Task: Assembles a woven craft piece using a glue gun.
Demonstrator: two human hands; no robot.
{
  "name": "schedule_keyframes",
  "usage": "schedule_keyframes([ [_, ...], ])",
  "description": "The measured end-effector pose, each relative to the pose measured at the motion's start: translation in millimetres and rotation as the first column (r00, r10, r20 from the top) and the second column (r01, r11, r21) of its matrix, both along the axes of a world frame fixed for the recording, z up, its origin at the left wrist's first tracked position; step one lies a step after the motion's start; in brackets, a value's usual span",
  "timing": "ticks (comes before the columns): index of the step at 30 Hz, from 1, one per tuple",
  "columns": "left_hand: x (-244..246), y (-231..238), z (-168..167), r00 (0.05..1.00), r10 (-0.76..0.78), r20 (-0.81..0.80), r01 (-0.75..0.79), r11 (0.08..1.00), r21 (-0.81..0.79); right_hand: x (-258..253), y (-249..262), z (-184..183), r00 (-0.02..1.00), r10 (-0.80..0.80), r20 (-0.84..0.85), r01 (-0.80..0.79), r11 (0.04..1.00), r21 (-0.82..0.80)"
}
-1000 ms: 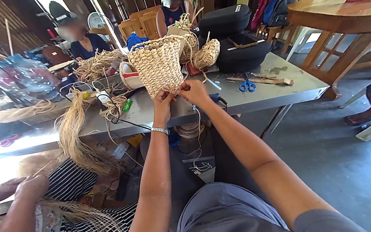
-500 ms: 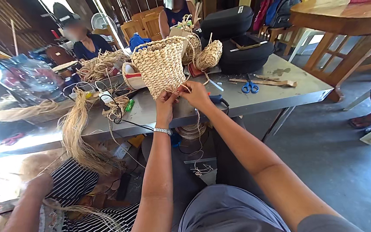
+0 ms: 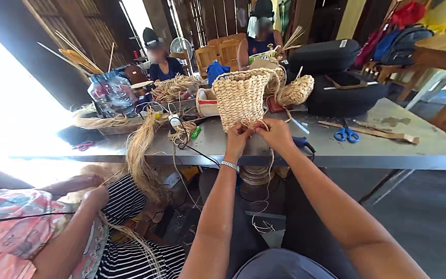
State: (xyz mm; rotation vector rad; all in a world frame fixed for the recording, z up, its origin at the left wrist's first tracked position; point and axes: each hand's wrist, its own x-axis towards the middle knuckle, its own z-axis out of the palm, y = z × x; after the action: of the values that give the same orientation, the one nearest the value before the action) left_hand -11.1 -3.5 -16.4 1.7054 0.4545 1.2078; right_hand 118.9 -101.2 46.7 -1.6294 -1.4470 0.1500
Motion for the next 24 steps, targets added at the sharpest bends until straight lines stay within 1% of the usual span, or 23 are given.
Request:
schedule_keyframes([
  [7,1.2,-2.7,5.7,0.999,-0.044,0.014,0.044,0.998,-0.044,-13.3,-4.3,-3.7,0.996,-0.064,0.066,0.058,0.994,0.095],
  [9,0.7,-2.9,4.3,0.999,-0.043,0.008,0.043,0.998,-0.046,-11.1,-3.7,-1.0,0.996,-0.066,0.068,0.062,0.997,0.055],
  [14,4.0,1.4,5.1,1.0,-0.016,-0.025,0.015,1.0,-0.02,1.5,-0.7,-2.6,0.999,-0.037,-0.011,0.037,0.999,0.035],
  [18,0.3,-0.6,3.6,0.999,-0.043,-0.014,0.043,0.999,-0.011,4.4,-0.8,-3.6,0.993,-0.026,-0.112,0.027,1.0,0.004],
  [24,-5.4,-1.8,1.9,0.999,-0.047,-0.005,0.047,0.999,-0.021,6.4,0.4,-5.5,0.993,0.006,-0.115,-0.003,1.0,0.022],
])
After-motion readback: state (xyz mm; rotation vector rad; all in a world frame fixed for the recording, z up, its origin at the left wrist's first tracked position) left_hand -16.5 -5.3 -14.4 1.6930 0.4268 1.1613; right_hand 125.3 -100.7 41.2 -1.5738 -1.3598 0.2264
